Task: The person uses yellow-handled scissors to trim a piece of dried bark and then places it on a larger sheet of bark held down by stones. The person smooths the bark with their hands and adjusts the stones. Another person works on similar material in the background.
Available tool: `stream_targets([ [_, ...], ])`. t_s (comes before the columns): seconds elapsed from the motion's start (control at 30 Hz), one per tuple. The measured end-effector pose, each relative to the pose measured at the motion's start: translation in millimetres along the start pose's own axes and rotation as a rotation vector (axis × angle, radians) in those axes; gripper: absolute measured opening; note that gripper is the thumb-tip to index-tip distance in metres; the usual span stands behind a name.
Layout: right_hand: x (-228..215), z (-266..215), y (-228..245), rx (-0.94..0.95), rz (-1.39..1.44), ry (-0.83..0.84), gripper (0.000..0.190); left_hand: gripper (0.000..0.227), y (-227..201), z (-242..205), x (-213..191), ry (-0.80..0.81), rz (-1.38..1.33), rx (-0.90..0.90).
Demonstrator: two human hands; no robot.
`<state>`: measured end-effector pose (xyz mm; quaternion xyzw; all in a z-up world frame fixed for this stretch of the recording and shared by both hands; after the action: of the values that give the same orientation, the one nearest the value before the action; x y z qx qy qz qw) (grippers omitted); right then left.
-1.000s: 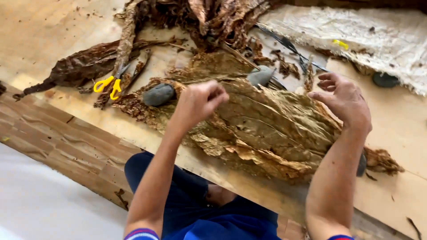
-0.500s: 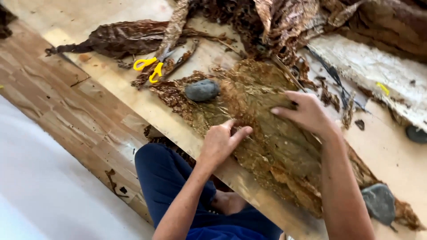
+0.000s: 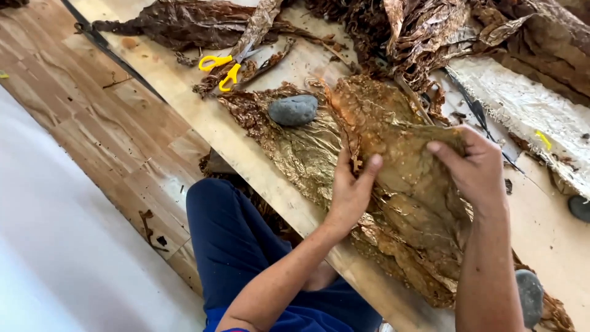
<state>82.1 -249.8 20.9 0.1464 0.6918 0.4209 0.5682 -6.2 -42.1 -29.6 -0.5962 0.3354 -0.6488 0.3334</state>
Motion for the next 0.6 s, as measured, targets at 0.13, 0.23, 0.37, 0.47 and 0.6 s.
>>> stream_targets([
  [0.13,-9.5,14.6,-16.0,0.019,0.098,-0.056,0.011,0.044,16.4,-6.7,-24.7,-0.085,0.061,-0.067],
  [0.23,-17.4,26.8,-20.7,0.029,0.133,-0.060,0.010,0.033,22.3,-13.0,-37.0,-0.108,-0.040,-0.129],
  [0.37,-17.1,39.9,-19.7,0.158,0.237,-0.019,0.016,0.038,14.7,-21.1,-49.8,-0.171,-0.140,-0.050],
  [0.47,-19.3,49.3,-29.2,0.191,0.211,0.032,0.017,0.036,23.9,-25.3,-62.6,-0.149,-0.304,0.034],
  [0.6,-23.0,61.3,-44.0,0.217,0.191,0.062,0.015,0.018,18.1,-35.7,-76.7,-0.160,-0.087,0.051],
])
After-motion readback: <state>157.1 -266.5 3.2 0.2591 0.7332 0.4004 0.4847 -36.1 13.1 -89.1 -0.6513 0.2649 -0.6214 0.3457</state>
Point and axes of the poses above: each hand's wrist, its own z-axis towards the middle knuckle, its own x-axis out of the palm, y = z × x, the point moved 5 cm from there along z, towards the middle knuckle, and after that the axes turned 14 degrees about y, right-handed, at the moved point
